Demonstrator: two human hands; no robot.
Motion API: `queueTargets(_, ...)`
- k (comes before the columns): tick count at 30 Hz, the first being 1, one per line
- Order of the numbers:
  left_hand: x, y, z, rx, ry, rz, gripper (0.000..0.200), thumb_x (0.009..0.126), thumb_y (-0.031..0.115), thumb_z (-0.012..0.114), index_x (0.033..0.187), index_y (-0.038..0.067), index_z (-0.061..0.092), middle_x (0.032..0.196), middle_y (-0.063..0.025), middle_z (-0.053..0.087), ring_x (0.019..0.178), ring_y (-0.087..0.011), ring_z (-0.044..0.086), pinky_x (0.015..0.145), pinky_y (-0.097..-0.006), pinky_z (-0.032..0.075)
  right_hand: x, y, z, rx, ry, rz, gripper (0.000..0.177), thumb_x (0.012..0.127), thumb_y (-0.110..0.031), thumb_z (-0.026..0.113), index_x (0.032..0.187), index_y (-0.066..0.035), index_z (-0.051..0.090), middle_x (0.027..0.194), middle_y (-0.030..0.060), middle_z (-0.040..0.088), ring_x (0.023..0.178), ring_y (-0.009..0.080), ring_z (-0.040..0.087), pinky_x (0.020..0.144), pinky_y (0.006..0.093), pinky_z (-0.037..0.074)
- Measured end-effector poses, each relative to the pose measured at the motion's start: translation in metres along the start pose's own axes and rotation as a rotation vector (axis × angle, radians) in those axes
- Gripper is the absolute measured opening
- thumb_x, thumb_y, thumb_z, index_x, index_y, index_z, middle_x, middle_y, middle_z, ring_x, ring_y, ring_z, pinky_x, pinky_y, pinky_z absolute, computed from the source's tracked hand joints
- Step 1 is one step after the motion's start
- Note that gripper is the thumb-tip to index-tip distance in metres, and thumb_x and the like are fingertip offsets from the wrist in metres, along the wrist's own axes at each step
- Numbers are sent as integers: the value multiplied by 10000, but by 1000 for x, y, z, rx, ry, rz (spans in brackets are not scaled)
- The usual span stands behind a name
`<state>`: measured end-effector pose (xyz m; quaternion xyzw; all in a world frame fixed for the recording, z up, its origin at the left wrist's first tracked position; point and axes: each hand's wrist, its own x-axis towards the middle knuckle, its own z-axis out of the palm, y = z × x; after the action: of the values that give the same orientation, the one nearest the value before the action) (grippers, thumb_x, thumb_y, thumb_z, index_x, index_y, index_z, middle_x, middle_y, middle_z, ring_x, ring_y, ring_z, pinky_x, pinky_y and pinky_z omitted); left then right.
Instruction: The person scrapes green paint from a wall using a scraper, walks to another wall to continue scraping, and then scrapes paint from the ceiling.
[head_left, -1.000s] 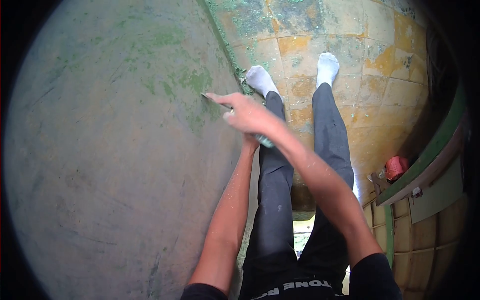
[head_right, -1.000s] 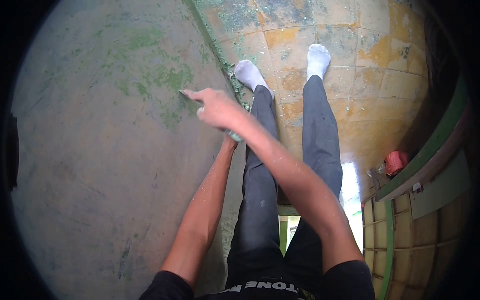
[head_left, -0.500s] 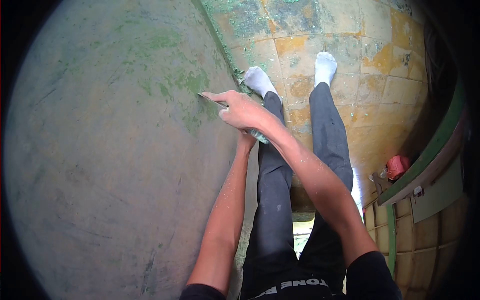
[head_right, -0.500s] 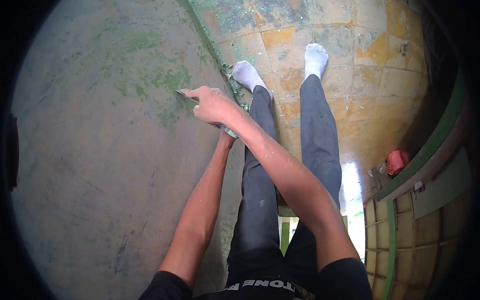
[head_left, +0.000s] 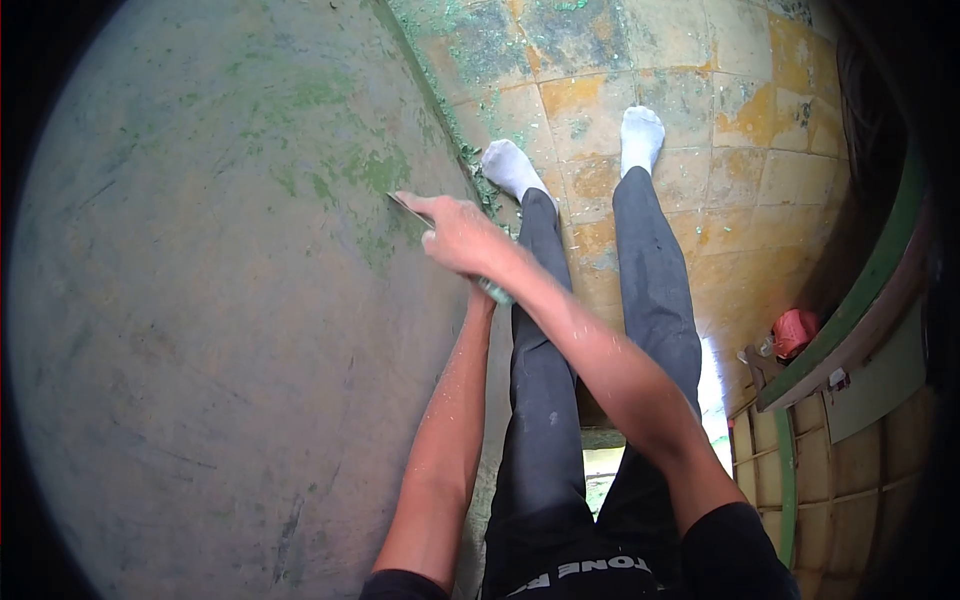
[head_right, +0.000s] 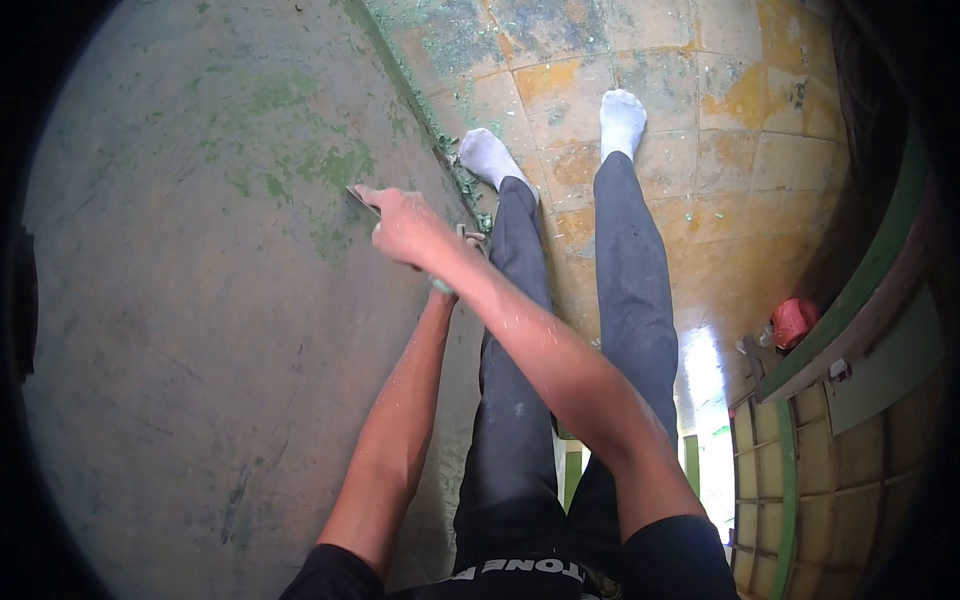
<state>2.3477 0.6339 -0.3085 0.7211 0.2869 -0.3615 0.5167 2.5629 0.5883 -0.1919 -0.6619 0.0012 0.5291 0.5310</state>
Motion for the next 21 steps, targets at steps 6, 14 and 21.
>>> queueTargets(6,-9,-5,-7,-14,-30,42,498,945,278,534,1371,70,384,1358,-81,451,1250,-210,413,1052,-368,318,-15,-16,6,-26,-29,66,648,758,11,434,1394,-111,417,1095,317,586,1031,439,579,908,435,472)
queueTargets(14,2,-67,8,149,-15,154,553,916,307,562,1375,61,378,1364,-104,450,1261,-235,414,1046,-376,329,14,41,35,-105,280,-367,680,755,22,414,1421,-118,385,783,276,645,591,316,654,556,415,534)
queueTargets(21,-18,4,0,130,-26,-208,670,861,415,582,1354,19,361,1341,-192,492,1222,-341,487,953,-426,425,34,-10,-25,44,-244,366,703,737,0,435,1420,-162,396,986,287,639,836,375,652,789,396,511)
